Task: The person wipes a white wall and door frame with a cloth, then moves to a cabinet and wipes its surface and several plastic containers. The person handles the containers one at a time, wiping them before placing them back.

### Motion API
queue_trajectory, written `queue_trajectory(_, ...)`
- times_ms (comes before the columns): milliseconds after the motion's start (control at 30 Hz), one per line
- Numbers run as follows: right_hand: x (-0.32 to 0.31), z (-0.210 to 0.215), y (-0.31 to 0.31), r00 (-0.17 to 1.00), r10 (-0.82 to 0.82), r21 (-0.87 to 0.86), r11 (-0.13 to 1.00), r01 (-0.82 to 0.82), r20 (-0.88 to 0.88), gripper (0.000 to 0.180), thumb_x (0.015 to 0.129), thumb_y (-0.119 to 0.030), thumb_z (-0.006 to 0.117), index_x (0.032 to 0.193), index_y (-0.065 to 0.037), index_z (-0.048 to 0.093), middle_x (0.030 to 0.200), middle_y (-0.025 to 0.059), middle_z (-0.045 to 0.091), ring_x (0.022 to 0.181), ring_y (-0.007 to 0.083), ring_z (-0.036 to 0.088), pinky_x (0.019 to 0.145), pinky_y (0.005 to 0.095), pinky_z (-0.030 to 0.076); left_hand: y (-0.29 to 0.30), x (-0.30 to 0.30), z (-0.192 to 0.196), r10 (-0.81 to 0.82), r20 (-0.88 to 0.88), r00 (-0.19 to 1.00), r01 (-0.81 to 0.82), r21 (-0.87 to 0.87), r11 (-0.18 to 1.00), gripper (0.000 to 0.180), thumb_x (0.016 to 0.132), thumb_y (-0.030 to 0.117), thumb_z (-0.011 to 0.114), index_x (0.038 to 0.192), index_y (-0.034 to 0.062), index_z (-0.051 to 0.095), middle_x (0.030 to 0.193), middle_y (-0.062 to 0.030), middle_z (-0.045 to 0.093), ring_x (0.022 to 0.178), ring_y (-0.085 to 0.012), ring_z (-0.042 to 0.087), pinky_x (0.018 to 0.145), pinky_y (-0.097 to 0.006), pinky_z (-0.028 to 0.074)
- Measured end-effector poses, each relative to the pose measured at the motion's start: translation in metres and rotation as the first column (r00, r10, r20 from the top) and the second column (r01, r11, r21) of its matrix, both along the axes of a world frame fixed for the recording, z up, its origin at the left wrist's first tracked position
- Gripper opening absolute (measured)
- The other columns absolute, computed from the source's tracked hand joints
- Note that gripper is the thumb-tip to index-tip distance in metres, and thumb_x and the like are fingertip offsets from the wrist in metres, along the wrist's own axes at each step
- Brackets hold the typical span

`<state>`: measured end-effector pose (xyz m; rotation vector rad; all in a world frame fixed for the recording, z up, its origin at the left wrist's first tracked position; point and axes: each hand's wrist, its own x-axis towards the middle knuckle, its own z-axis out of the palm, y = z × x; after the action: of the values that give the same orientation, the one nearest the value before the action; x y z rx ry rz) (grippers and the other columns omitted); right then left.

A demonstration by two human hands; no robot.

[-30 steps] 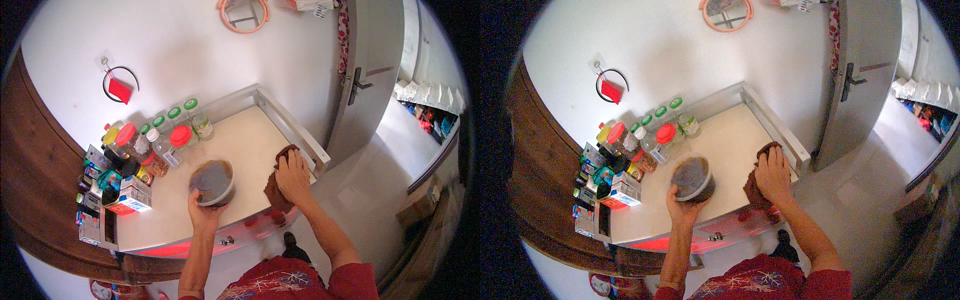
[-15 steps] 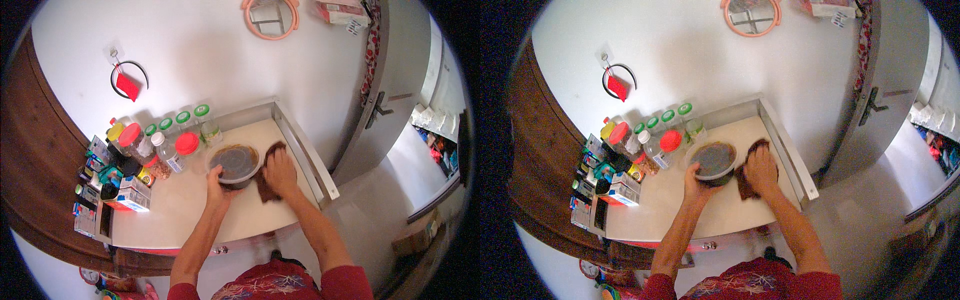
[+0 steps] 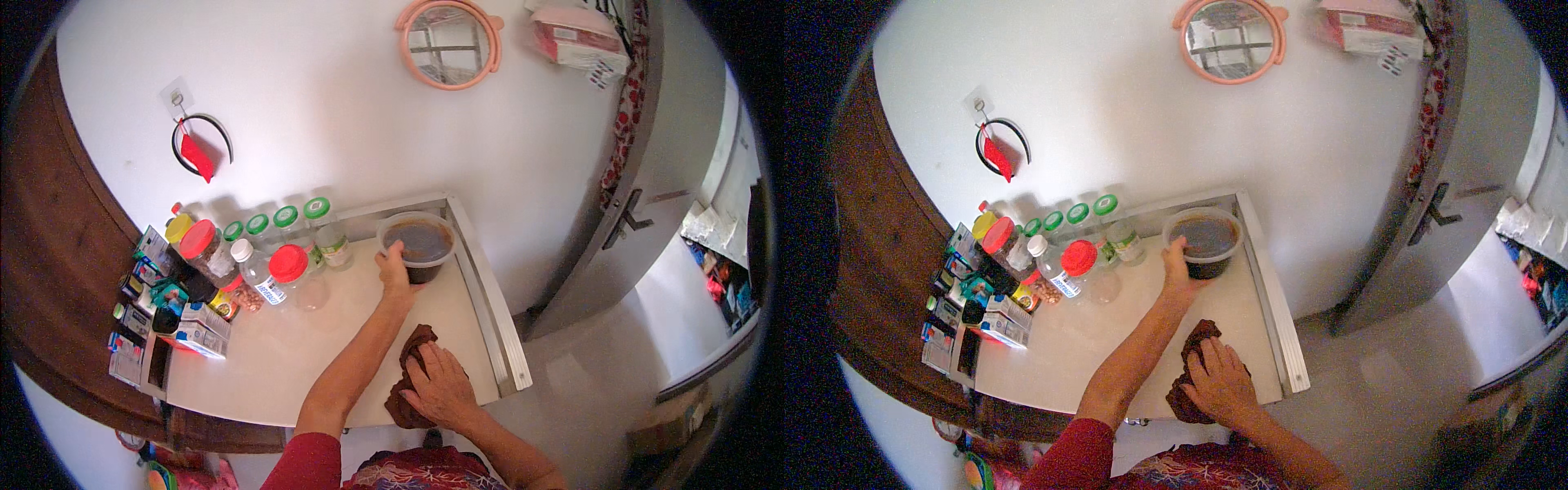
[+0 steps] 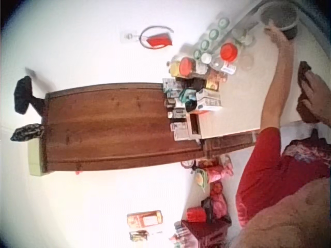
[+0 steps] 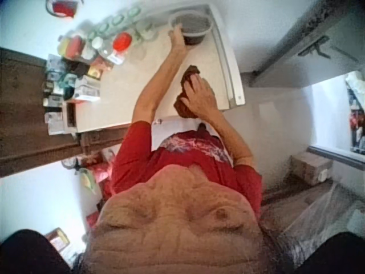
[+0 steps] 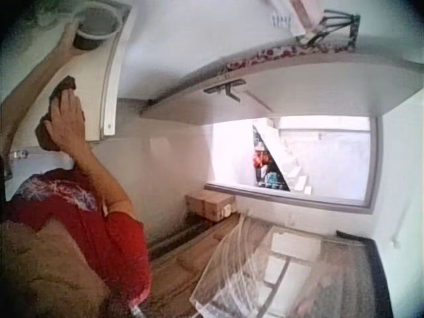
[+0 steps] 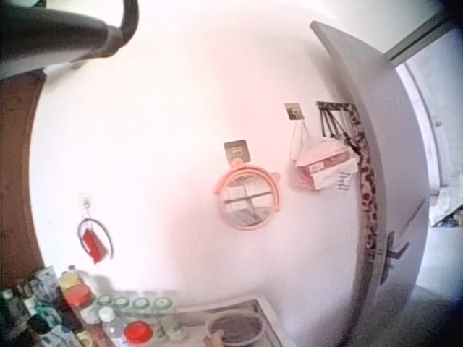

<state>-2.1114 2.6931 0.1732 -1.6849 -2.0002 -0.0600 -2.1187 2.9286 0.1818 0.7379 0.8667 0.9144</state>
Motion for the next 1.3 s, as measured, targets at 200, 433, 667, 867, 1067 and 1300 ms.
queue_trajectory(200,-0.005,-0.001,0.010,1.000,-0.009,-0.033,0.999,0.010,0.015,0.057,0.074,-0.033,0.069,0.118,-0.002,0.050,0.127,0.0244,0.040,0.120,0.0395,0.039,0.101,0.0497,0.032,0.001,0.002,-0.004,0.105,-0.327,0.939,-0.064,0.134,0.989,0.081,0.081,0.057,0.047,0.137,0.0011,0.029,0.136,-0.0219,0.019,0.120,-0.0403,0.034,0.089,-0.053,0.041)
queue_trajectory(433,-0.012,-0.001,0.037,0.997,0.033,0.003,0.999,-0.033,0.069,0.059,0.071,-0.033,0.069,0.118,-0.002,0.051,0.124,0.0271,0.044,0.118,0.0406,0.042,0.098,0.0508,0.035,0.007,-0.009,-0.020,0.129,-0.494,0.860,0.042,0.320,0.946,0.071,0.082,0.056,0.048,0.121,-0.0039,0.050,0.125,-0.0258,0.043,0.115,-0.0399,0.041,0.099,-0.047,0.030)
queue_trajectory(667,-0.020,-0.019,0.090,0.997,-0.010,0.119,0.993,0.001,0.074,0.054,0.075,-0.032,0.064,0.118,-0.004,0.051,0.126,0.0252,0.042,0.118,0.0398,0.042,0.099,0.0499,0.034,-0.053,-0.092,0.006,0.489,-0.372,0.789,0.102,0.864,0.493,0.076,0.076,0.033,0.067,0.131,-0.0046,0.031,0.130,-0.0240,0.035,0.122,-0.0378,0.030,0.104,-0.046,0.019)
queue_trajectory(867,-0.026,-0.029,0.152,0.993,-0.094,0.196,0.978,0.077,0.078,0.049,0.074,-0.032,0.065,0.114,-0.007,0.053,0.124,0.0237,0.045,0.117,0.0382,0.043,0.097,0.0496,0.034,-0.028,-0.177,0.052,0.874,-0.330,0.356,0.207,0.940,0.271,0.092,0.066,0.022,0.077,0.136,-0.0025,0.022,0.132,-0.0246,0.029,0.122,-0.0404,0.028,0.102,-0.049,0.020)
queue_trajectory(1067,-0.043,-0.022,0.172,0.991,-0.125,0.148,0.982,0.116,0.053,0.043,0.076,-0.032,0.063,0.110,-0.006,0.055,0.121,0.0185,0.049,0.116,0.0345,0.044,0.095,0.0480,0.035,-0.017,-0.176,0.038,0.819,-0.399,0.412,0.176,0.917,0.358,0.094,0.062,0.023,0.079,0.135,-0.0001,0.024,0.132,-0.0259,0.026,0.118,-0.0413,0.030,0.100,-0.050,0.021)
queue_trajectory(1300,-0.086,-0.013,0.084,0.993,0.086,0.182,0.978,-0.099,0.078,0.054,0.075,-0.044,0.060,0.107,-0.001,0.056,0.119,0.0214,0.049,0.116,0.0371,0.043,0.097,0.0491,0.034,-0.020,-0.165,0.024,0.846,-0.308,0.434,0.257,0.943,0.211,0.085,0.060,0.016,0.079,0.130,0.0044,0.031,0.131,-0.0242,0.029,0.122,-0.0404,0.030,0.101,-0.047,0.027)
